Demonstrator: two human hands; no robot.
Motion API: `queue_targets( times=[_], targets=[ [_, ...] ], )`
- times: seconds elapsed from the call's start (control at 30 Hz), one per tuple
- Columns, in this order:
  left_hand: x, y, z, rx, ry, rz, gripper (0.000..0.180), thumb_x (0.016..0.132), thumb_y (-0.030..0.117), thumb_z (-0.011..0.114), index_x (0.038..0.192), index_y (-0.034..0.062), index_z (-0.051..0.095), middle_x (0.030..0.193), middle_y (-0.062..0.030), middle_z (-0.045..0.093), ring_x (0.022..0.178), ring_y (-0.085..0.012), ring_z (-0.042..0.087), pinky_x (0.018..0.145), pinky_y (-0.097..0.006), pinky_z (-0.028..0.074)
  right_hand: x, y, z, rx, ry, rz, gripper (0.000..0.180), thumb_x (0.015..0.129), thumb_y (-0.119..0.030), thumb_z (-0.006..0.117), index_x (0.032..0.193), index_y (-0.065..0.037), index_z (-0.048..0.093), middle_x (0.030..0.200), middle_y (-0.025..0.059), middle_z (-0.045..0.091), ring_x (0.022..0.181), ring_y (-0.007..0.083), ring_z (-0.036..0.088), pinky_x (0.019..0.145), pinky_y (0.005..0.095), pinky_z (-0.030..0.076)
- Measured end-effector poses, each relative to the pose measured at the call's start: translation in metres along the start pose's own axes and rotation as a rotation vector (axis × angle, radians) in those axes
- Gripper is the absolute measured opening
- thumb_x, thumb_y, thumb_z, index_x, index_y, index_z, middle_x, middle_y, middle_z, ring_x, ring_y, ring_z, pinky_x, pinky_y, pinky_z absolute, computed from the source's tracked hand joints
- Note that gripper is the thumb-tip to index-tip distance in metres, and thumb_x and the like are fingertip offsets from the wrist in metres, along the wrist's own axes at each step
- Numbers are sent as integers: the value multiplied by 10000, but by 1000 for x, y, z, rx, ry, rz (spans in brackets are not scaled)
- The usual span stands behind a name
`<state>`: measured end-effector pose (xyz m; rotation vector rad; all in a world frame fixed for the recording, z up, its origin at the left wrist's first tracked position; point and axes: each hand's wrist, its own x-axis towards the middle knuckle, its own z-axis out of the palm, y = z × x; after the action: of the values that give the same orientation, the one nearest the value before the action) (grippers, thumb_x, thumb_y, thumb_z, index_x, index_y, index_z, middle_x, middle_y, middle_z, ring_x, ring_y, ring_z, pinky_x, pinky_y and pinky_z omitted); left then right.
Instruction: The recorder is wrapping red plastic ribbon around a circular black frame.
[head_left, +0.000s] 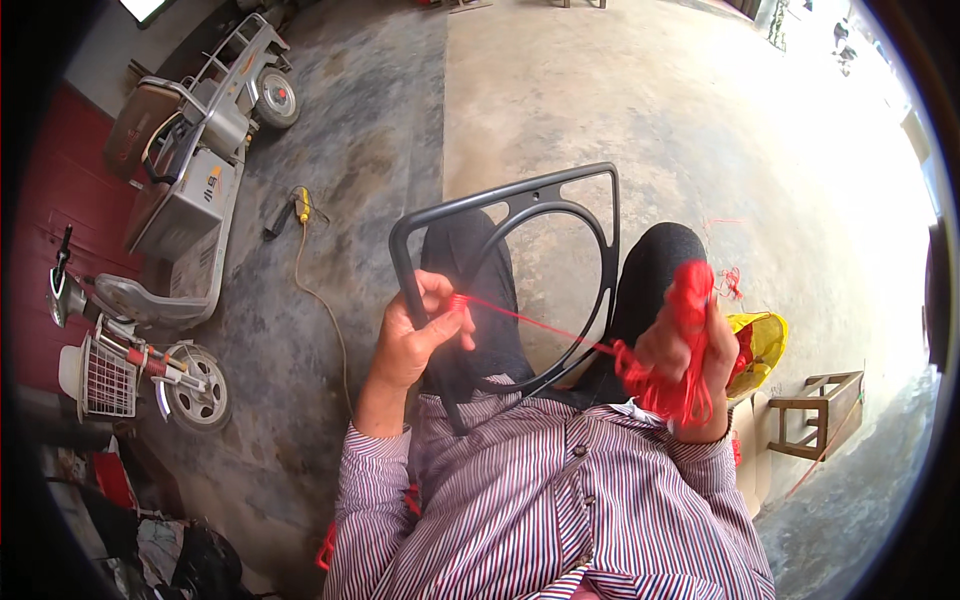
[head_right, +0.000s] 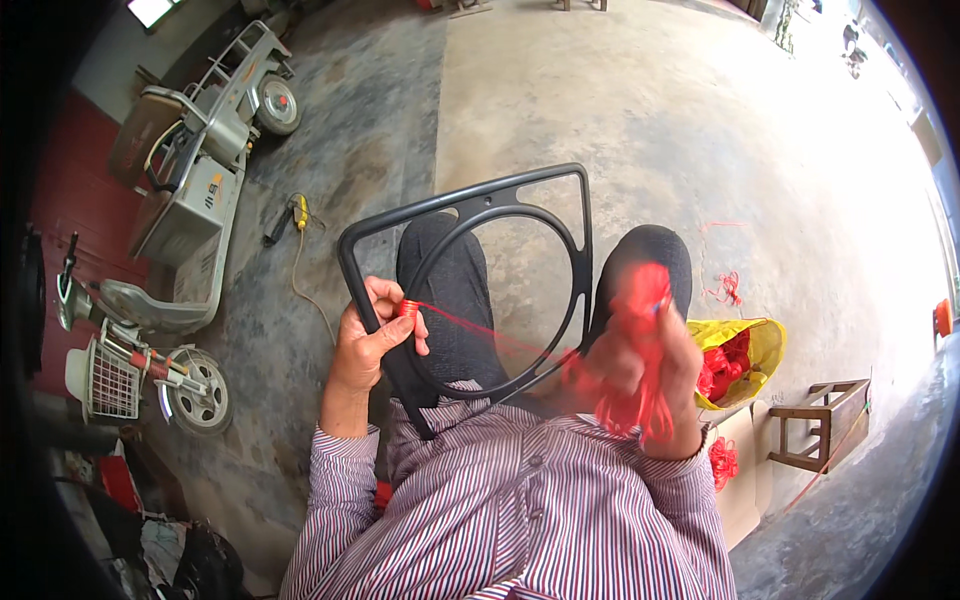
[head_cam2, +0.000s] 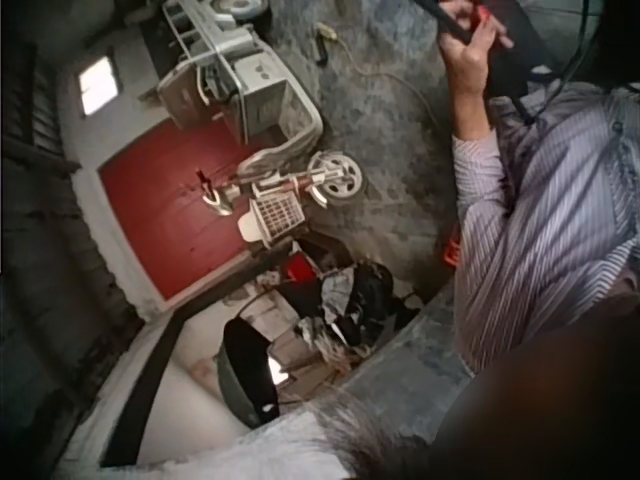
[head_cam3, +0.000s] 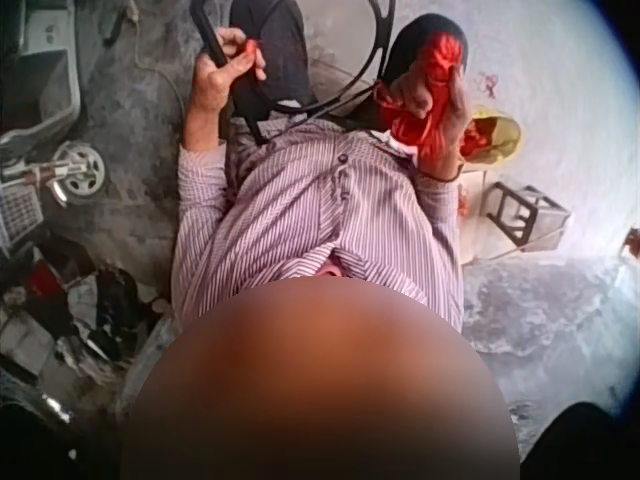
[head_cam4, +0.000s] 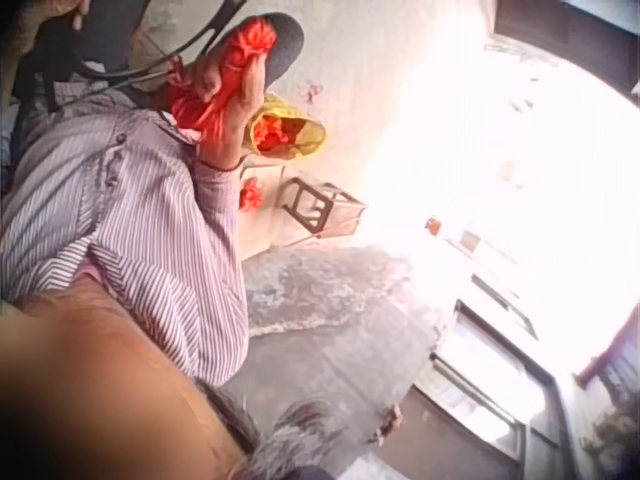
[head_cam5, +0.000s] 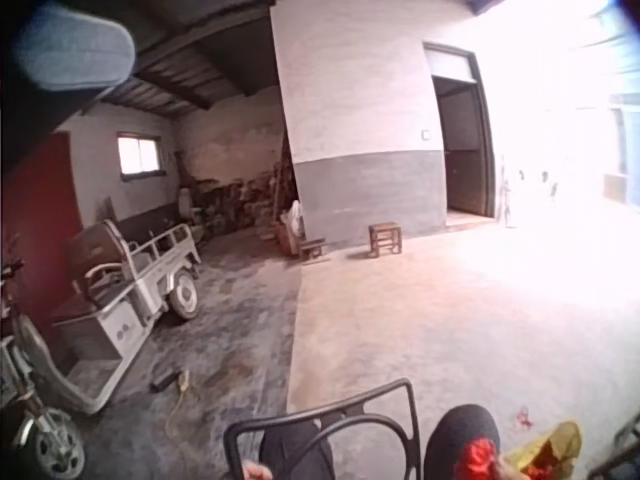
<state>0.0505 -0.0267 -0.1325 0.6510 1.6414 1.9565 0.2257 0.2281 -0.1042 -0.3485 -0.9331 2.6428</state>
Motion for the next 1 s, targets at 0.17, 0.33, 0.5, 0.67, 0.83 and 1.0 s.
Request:
queue_targets(
  times=[0.17,0.33,0.5,0.67,0.83,1.0],
  targets=[
    [1,6,9,72,-8,-73,249,891,99,640,1079,-24,532,845,-157,654,685,-202,642,672,-331,534,58,14,-58,259,192,67,243,979,-260,497,1108,-57,538,864,91,599,755,234,615,679,393,546],
    [-1,9,20,225,15,-72,218,880,81,635,1050,-38,570,1101,-200,635,839,-202,661,710,-315,533,49,27,18,-199,-274,221,422,898,-62,595,1298,6,481,1099,103,625,972,177,613,878,323,496],
    [4,20,47,616,-40,253,161,770,18,687,909,-31,622,1433,-213,420,986,-214,630,744,-313,526,69,28,46,-779,-358,48,482,860,-74,699,1298,-9,511,972,55,666,890,96,620,748,245,488],
    [4,10,28,455,-75,178,217,727,-12,701,895,6,564,1254,-170,580,973,-257,607,879,-316,459,75,38,36,-505,-429,33,264,853,-121,711,1075,11,659,938,80,685,898,113,629,796,246,485],
    [3,19,35,265,-180,173,229,753,89,675,940,-34,627,1492,-175,370,1163,-191,534,962,-311,395,87,70,-15,107,-381,354,365,935,-285,550,1107,21,648,1124,148,658,938,254,661,910,400,472],
    [12,17,41,275,-347,362,294,727,129,708,955,-40,631,1520,-223,294,1304,-252,429,1030,-336,331,84,68,37,135,-260,498,338,917,-244,597,1125,23,612,1136,131,649,1030,238,630,927,423,465]
  ],
)
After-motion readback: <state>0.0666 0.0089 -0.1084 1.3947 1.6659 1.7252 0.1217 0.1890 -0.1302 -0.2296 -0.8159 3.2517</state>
